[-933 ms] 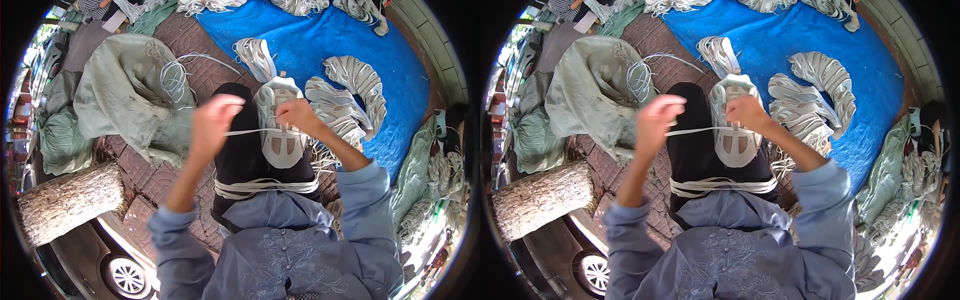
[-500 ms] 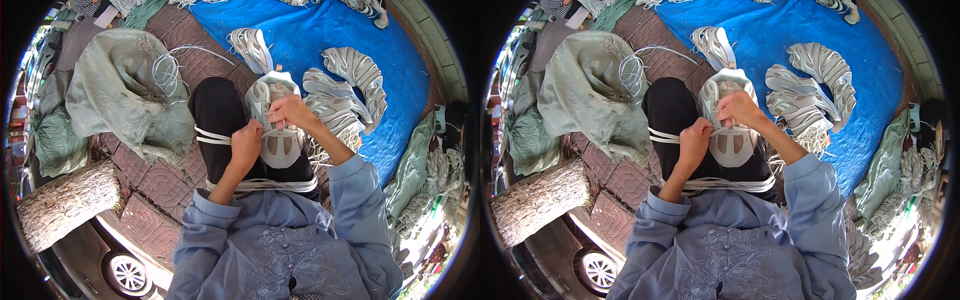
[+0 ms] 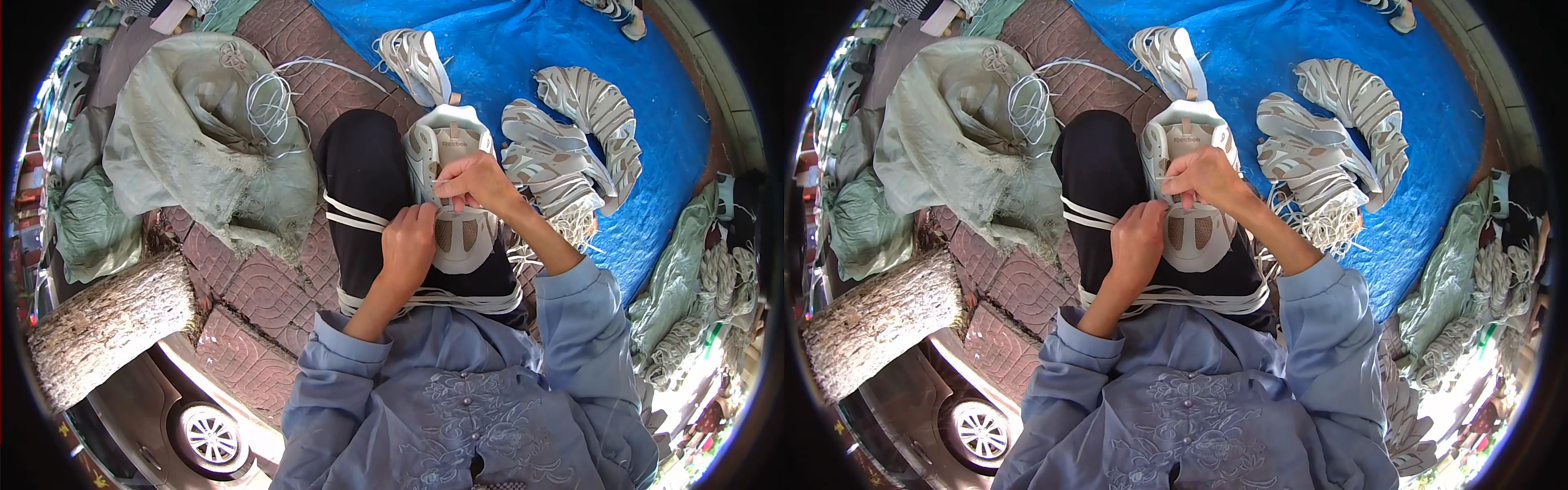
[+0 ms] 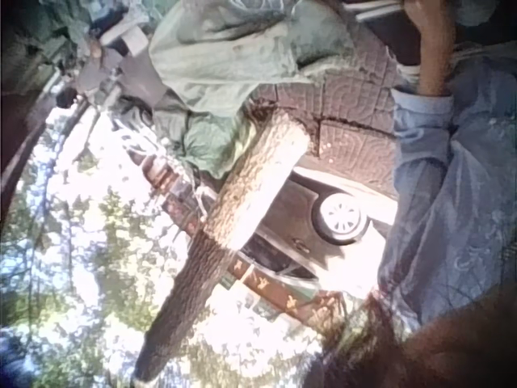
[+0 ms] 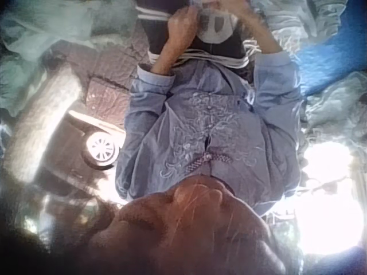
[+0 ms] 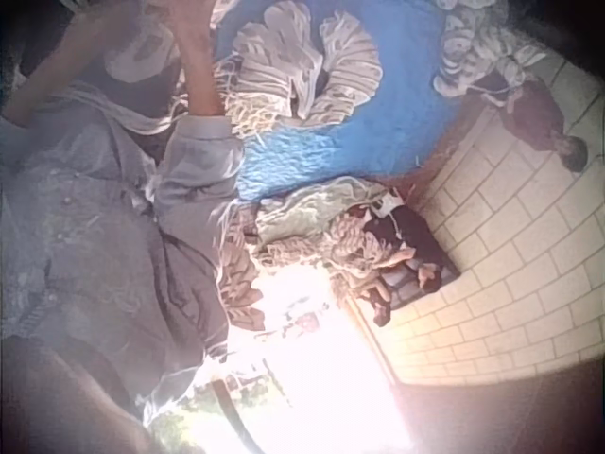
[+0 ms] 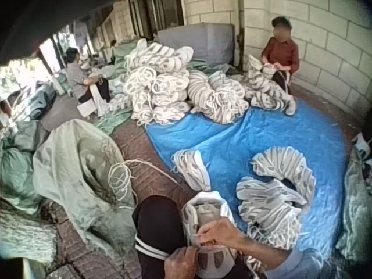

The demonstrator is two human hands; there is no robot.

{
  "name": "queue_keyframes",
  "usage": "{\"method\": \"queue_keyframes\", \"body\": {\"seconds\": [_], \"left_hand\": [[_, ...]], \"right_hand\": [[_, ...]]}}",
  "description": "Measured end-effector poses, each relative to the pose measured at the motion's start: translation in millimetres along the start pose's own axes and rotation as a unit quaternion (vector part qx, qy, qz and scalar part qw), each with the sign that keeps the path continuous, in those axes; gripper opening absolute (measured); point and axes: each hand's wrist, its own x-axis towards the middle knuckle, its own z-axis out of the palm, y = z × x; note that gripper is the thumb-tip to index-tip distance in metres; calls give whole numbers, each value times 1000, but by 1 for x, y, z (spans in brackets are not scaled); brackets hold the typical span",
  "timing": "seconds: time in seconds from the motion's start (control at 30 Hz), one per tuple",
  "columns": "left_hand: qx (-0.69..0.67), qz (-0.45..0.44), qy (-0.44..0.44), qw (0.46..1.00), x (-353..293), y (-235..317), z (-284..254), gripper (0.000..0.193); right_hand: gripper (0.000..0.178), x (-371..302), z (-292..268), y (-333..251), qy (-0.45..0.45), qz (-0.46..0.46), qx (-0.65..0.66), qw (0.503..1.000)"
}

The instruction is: The person is sitting on the ground and lacing a white sneaker. They thread a long white lace through the eyelets of the shoe, pulling it tight and adjusting the fit. The person works on a single shoe while surrounded by piles of similar shoes and laces.

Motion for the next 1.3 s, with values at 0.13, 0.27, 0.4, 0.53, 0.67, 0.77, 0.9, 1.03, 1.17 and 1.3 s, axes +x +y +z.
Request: {"method": "queue_keyframes", "body": {"seconds": [0.13, 0.27, 0.4, 0.53, 0.67, 0.77, 0.9, 1.03, 1.17, 1.3], "left_hand": [[59, -2, -17, 998, -4, 2, 1, 7], [37, 5, -2, 999, 0, 1, 8, 16], [31, 62, 17, 997, 2, 7, 12, 18], [-27, 31, -7, 999, 1, 5, 10, 12], [-117, 12, -16, 993, 11, 2, 2, 11], [2, 107, -124, 986, 25, -6, -17, 15], [227, 249, -248, 908, 57, -3, -34, 32], [114, 231, -402, 879, 80, -12, -41, 28], [24, 195, -386, 901, 68, -21, -37, 25], [75, 183, -289, 937, 40, -17, -36, 24]], "right_hand": [[14, -3, 4, -1, 7, 12, 30, 999], [16, -6, 2, 2, 16, 7, 89, 996], [18, -10, -3, 10, 10, -12, 104, 994], [18, -15, -1, 4, 0, -17, 101, 995], [19, -10, -9, 13, 13, -33, 105, 994], [20, -13, -10, 17, 35, -50, 131, 989], [20, -13, -5, 21, 63, -72, 113, 989], [16, -15, 1, 17, 58, -66, 103, 991], [18, -13, 1, 18, 57, -73, 105, 990], [14, -12, 4, 17, 50, -59, 81, 994]]}}
